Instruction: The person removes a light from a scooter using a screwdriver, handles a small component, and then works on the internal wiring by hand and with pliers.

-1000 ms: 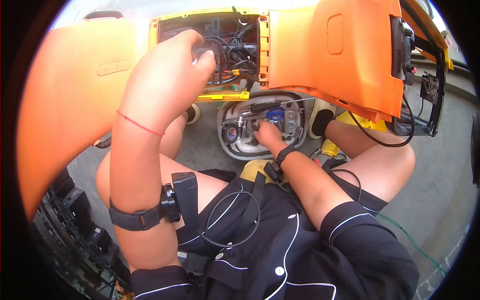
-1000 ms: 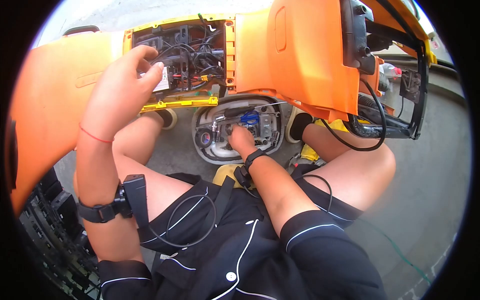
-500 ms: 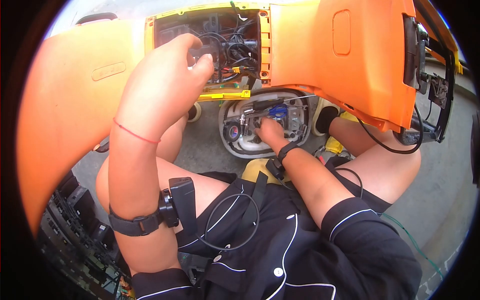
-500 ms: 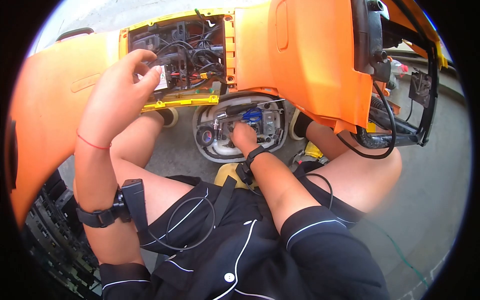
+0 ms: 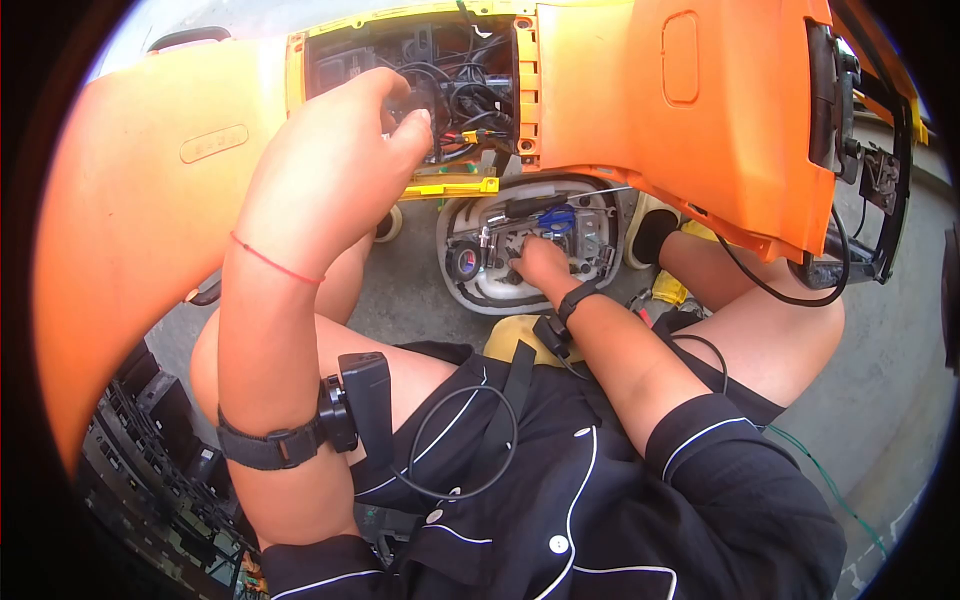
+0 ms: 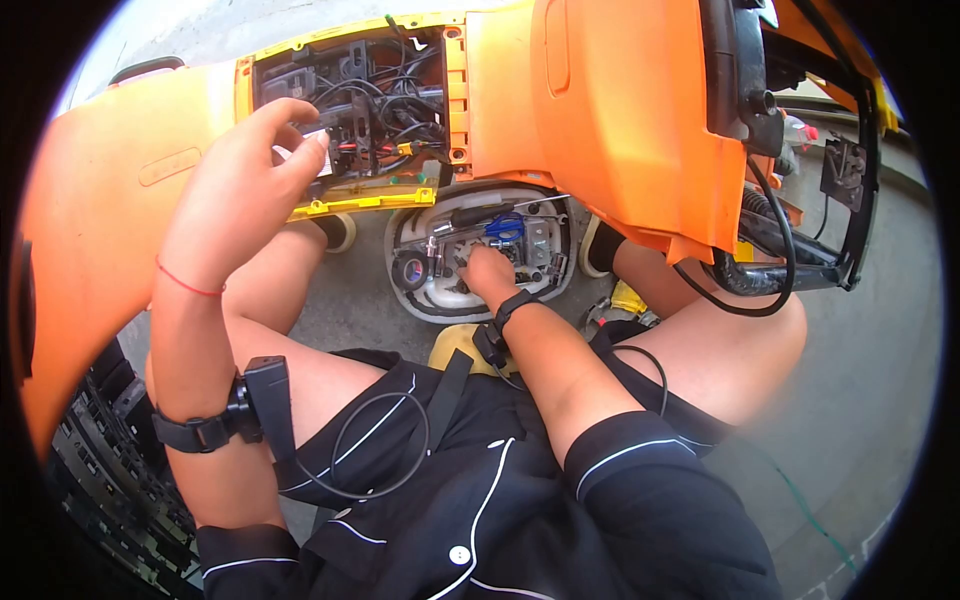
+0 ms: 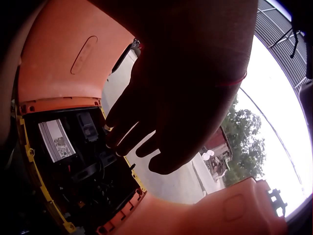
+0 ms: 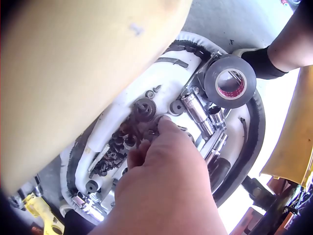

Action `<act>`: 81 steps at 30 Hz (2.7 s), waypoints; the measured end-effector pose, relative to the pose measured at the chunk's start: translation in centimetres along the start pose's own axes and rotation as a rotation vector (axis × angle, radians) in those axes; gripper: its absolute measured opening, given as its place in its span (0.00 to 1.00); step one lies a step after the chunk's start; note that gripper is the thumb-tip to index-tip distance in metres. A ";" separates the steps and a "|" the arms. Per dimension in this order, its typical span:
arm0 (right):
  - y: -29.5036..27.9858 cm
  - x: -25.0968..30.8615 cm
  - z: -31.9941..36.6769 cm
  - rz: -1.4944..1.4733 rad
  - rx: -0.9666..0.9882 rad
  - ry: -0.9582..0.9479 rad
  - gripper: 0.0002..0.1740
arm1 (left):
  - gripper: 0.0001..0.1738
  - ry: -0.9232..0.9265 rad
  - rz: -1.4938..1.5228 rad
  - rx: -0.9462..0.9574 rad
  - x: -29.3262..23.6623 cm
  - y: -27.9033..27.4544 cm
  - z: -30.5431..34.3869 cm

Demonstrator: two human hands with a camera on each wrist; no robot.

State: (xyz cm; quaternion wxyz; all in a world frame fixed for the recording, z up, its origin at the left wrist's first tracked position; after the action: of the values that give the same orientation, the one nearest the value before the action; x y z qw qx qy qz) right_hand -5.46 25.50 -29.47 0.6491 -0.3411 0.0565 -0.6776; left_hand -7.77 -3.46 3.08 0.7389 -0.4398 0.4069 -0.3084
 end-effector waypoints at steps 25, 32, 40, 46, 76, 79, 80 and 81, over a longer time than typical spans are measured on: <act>-0.2 0.1 0.1 -0.027 0.162 -0.018 0.18 | 0.20 0.058 -0.023 0.025 -0.3 0.2 0.1; 0.5 -0.5 -0.4 0.020 0.177 -0.066 0.17 | 0.18 0.079 -0.031 0.011 -0.3 0.3 0.2; -1.2 -0.4 -0.5 -0.199 -0.015 0.029 0.23 | 0.19 0.080 -0.017 -0.005 -0.4 0.1 0.4; -1.3 -1.1 -0.6 -0.331 -0.128 0.101 0.24 | 0.19 0.101 -0.010 -0.022 0.0 0.1 0.6; -1.8 -1.2 -1.1 -0.149 -0.089 0.206 0.19 | 0.21 0.069 0.004 0.008 0.6 0.2 0.4; -4.4 2.5 1.6 -0.533 0.177 0.291 0.16 | 0.21 0.061 0.004 0.021 0.0 0.2 0.4; -6.5 4.7 3.1 -0.608 0.202 0.275 0.14 | 0.21 0.067 0.006 0.012 -0.2 0.2 0.3; -8.2 5.9 4.0 -0.607 0.193 0.269 0.14 | 0.20 0.080 -0.015 0.028 -0.3 0.4 0.3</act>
State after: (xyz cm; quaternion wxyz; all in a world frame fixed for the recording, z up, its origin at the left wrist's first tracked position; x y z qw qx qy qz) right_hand -9.78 22.82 -19.90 0.4338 -0.1869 -0.0271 -0.8810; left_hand -7.62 -2.97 2.84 0.7257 -0.4196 0.4287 -0.3369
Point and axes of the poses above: each hand's wrist, its own z-axis away from the middle knuckle, its own y-axis out of the palm, x = y × z, the point moved 4 cm from there along -z, towards the middle knuckle, and after that the axes turned 12 degrees about -z, right-handed, at the moved point
